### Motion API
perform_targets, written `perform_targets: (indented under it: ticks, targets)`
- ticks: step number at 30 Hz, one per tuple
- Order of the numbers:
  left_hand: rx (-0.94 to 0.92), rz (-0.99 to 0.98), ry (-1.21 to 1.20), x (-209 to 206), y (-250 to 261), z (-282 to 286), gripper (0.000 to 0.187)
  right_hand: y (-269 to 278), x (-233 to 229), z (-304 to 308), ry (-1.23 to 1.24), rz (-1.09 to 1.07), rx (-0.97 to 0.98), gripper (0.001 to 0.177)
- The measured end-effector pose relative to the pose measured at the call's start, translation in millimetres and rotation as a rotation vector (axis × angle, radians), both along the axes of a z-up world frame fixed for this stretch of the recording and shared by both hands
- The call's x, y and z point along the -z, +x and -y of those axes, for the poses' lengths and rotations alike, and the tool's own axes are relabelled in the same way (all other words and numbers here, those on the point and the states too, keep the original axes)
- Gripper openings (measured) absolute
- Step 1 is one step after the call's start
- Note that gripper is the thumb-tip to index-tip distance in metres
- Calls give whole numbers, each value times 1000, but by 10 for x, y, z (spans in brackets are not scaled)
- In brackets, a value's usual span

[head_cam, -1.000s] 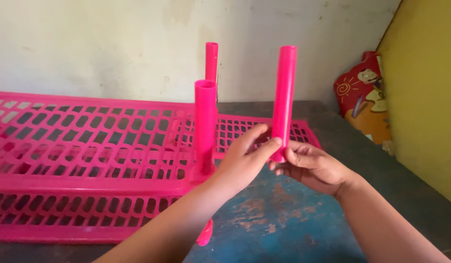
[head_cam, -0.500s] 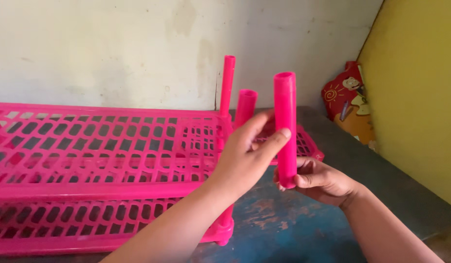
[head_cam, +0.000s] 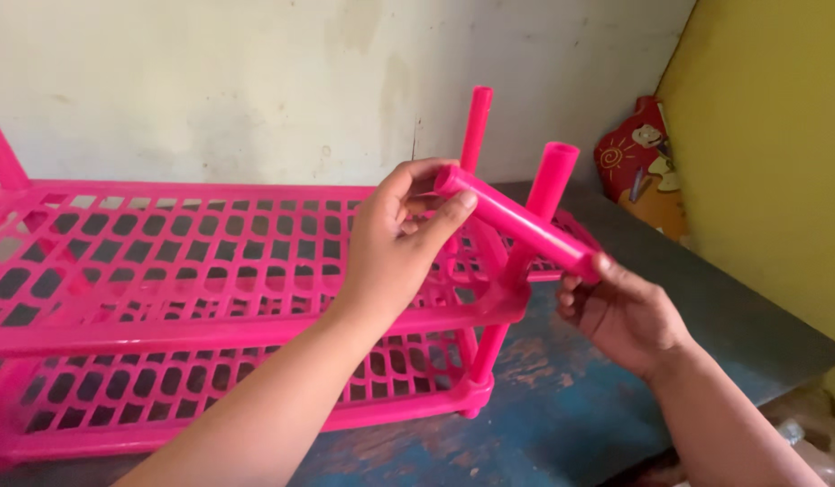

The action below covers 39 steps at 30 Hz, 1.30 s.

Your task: The person assembles a pink plastic two-tier dish rack by inserting four cylindrical legs into the corner sockets of the top and bottom trays. The person aligns each leg and pushes it into place, completing the assembly of the rack.

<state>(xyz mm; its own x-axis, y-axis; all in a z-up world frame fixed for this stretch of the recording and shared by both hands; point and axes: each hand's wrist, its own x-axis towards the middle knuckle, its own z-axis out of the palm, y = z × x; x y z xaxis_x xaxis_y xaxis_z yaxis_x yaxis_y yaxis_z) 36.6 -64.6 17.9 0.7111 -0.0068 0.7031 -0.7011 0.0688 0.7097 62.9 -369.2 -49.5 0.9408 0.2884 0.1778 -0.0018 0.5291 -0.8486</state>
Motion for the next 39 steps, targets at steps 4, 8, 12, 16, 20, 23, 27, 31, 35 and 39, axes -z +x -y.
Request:
perform_targets:
  ticks: [4, 8, 12, 16, 20, 23, 27, 31, 35, 39]
  targets:
    - [-2, -58, 28, 136, -37, -230, 41, -189, -82, -216, 201, 54, 14, 24]
    - [97, -115, -20, 302, -31, -369, 40, -287, -183, -438, 157, 87, -26, 36]
    - [46, -174, 33, 371, -37, -430, 42, -293, -264, -676, 44, 133, -36, 53]
    - [25, -246, 50, 395, -51, -555, 42, -224, -304, -857, 41, 145, -45, 56]
    - [-87, -227, 64, 490, -91, -709, 41, -110, -209, -1051, 118, 141, -109, 53]
    - [-47, -263, -21, 508, -147, -810, 43, -47, -214, -1248, 164, 144, -132, 51]
    - [-36, -332, -123, 506, -187, -1065, 42, -4, -257, -1550, 143, 103, -128, 50]
    - [-48, -355, -171, 542, -265, -1437, 40, -15, -337, -1956, 79, 134, -128, 49]
    - [-18, -313, -173, 579, -363, -1904, 39, -156, -395, -2484, 68, 114, -73, 47]
    - [-24, -336, -129, 532, -472, -2467, 39, -343, -453, -3093, 65, 107, -3, 45]
